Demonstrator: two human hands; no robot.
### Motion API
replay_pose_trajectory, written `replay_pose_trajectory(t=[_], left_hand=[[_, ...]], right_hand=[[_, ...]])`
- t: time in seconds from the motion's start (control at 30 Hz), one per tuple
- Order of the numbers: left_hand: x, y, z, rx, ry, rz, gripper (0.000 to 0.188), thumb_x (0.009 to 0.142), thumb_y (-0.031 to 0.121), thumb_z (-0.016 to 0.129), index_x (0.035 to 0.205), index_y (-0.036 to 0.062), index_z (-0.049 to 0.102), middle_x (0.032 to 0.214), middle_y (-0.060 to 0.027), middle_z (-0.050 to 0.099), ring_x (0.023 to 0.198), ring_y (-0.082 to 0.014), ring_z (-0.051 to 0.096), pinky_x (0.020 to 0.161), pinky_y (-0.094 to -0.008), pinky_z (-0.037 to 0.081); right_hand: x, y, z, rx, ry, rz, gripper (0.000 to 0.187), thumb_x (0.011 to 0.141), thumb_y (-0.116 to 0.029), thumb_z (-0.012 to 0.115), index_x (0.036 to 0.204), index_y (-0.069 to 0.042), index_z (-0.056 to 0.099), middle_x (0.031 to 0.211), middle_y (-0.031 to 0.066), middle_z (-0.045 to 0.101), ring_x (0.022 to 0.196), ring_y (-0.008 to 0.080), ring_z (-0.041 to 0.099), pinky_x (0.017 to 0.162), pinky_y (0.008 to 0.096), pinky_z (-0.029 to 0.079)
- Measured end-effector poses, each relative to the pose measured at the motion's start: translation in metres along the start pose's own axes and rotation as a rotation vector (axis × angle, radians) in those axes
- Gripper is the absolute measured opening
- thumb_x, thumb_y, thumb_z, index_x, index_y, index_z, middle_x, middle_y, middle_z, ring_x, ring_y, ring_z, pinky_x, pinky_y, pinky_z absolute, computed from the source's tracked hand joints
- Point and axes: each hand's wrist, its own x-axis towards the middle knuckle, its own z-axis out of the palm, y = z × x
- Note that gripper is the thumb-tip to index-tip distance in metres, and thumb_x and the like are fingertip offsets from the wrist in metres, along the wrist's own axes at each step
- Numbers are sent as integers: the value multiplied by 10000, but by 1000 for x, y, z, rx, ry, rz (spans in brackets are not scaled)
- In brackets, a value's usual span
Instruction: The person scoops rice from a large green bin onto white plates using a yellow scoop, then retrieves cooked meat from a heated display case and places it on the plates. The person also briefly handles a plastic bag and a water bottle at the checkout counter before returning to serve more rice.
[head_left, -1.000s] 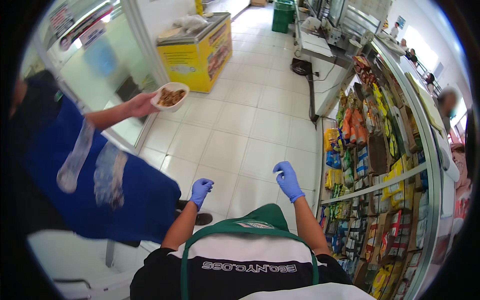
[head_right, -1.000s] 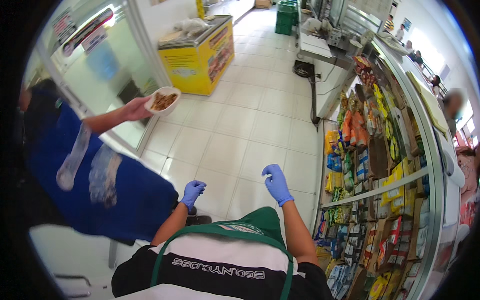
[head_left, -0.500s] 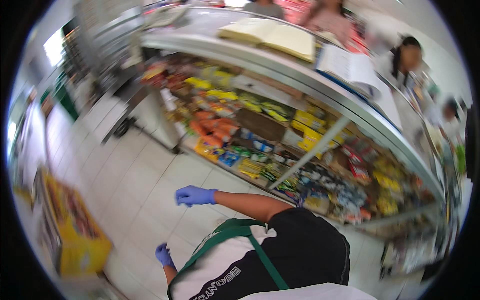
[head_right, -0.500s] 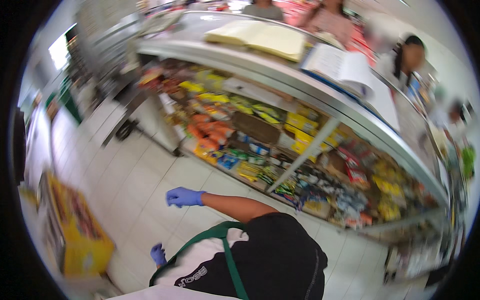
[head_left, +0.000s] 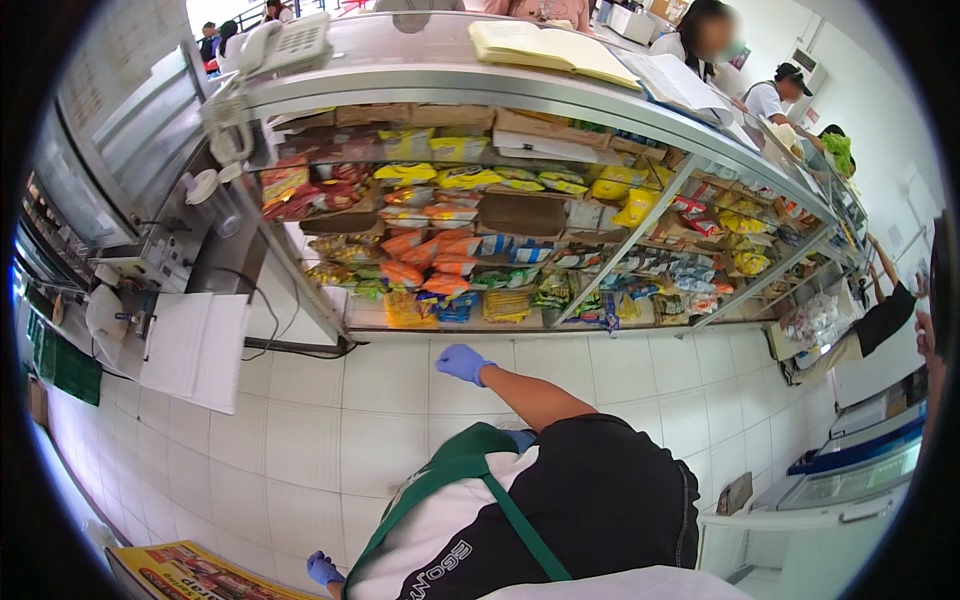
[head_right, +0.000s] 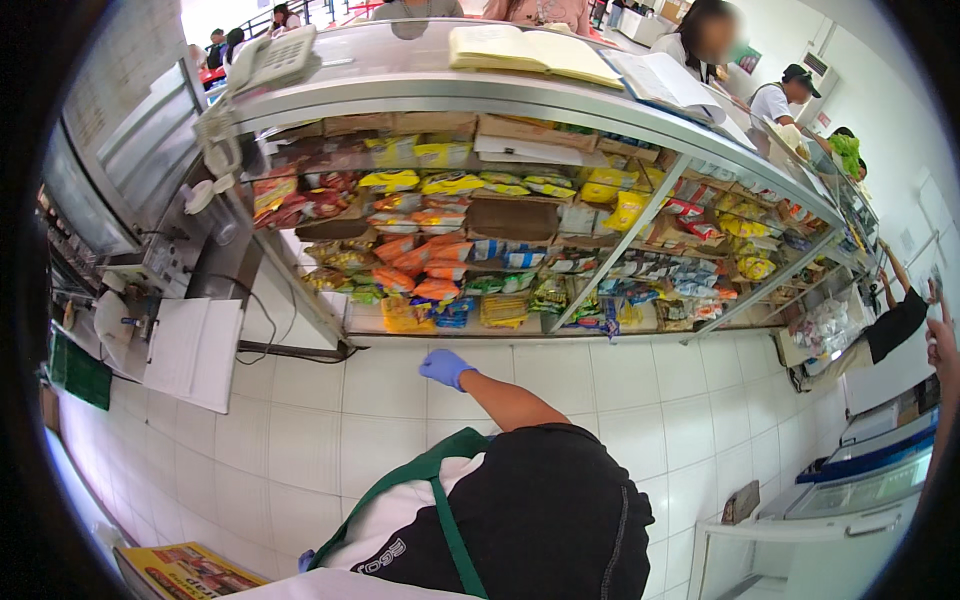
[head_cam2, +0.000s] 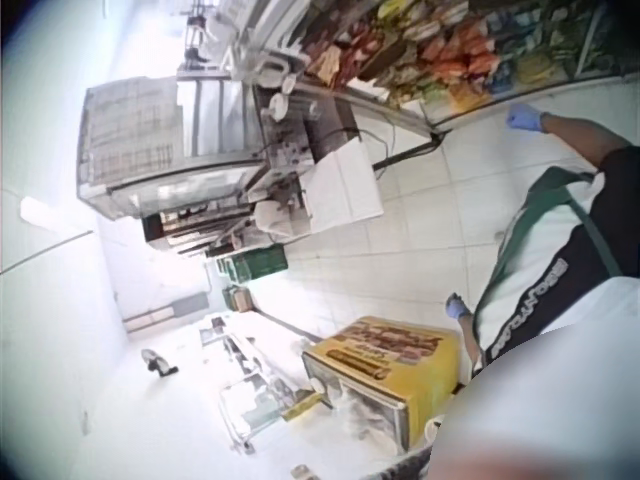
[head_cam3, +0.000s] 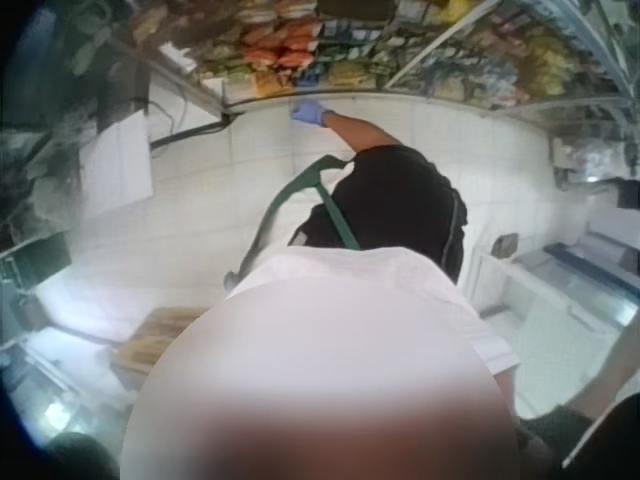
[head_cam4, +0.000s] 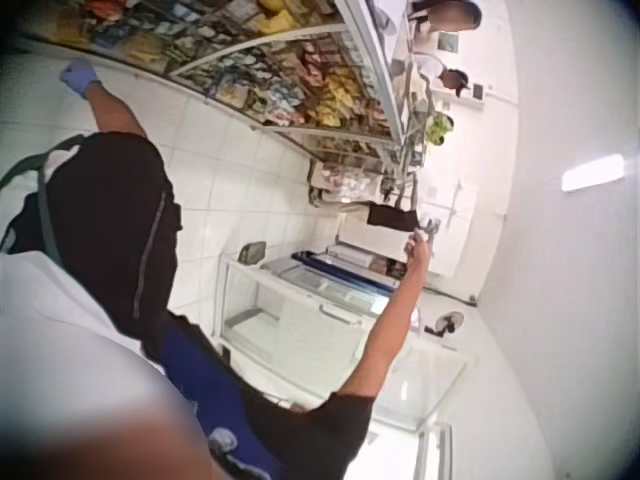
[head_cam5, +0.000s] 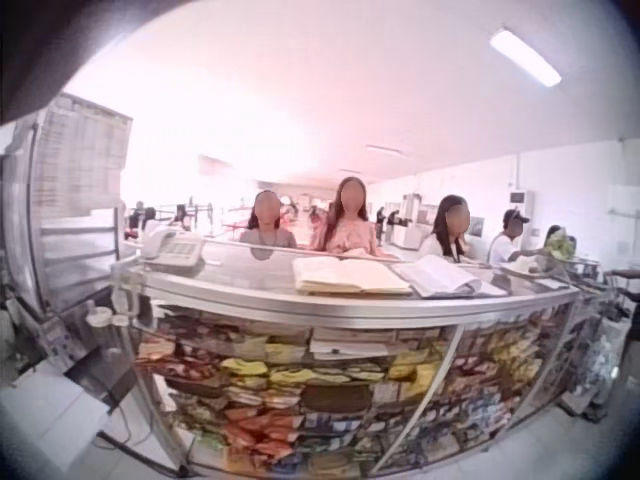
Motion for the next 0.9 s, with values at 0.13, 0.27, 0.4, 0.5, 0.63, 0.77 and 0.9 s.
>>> replay_pose_trajectory(t=[0.13, 0.27, 0.4, 0.5, 0.63, 0.77, 0.9], left_hand=[[109, 69, -14, 27, -46, 67, 129, 693, -11, 478, 714, 73, 573, 597, -49, 530, 454, -152, 444, 402, -273, 327], [215, 141, 1, 48, -116, 145, 115, 708, 14, 487, 738, 76, 580, 622, -50, 542, 475, -158, 461, 420, -284, 345], [311, 218, 19, 57, -182, 258, 106, 724, 39, 496, 762, 78, 587, 647, -51, 554, 496, -163, 478, 437, -295, 363], [357, 255, 35, 106, -261, 256, 102, 736, 57, 503, 780, 80, 592, 666, -52, 563, 512, -168, 491, 451, -303, 377], [409, 264, 0, 211, -283, 169, 101, 752, 82, 512, 803, 83, 599, 691, -53, 575, 533, -173, 509, 469, -314, 395], [449, 257, -23, 305, -314, 52, 106, 768, 107, 521, 827, 85, 606, 716, -54, 586, 554, -179, 526, 486, -325, 414], [506, 243, -72, 381, -319, -50, 115, 783, 131, 531, 851, 88, 613, 741, -55, 598, 575, -185, 543, 504, -336, 432]], right_hand=[[-11, -11, 60, -301, 179, 250, 260, 776, -242, 546, 903, -59, 681, 1032, 177, 647, 951, 364, 611, 811, 451, 497], [-15, -41, 114, -261, 246, 477, 192, 751, -131, 520, 885, -65, 641, 959, 177, 650, 929, 373, 603, 784, 449, 487], [-6, -63, 172, -103, 341, 607, 129, 791, -102, 515, 851, -60, 621, 887, 192, 650, 848, 377, 625, 735, 439, 501], [5, -44, 227, -242, 333, 561, 201, 807, -182, 508, 852, -75, 671, 915, 192, 659, 853, 376, 630, 777, 451, 500], [34, -100, 286, -220, 121, 659, 260, 826, -204, 472, 889, -51, 673, 986, 213, 646, 937, 370, 622, 835, 444, 493], [70, -168, 328, -184, 270, 653, 300, 845, -199, 436, 901, -27, 676, 1013, 234, 638, 974, 370, 616, 856, 452, 487], [108, -282, 364, -133, 301, 727, 313, 850, -167, 417, 898, -9, 683, 1014, 235, 640, 953, 373, 624, 840, 454, 493]])
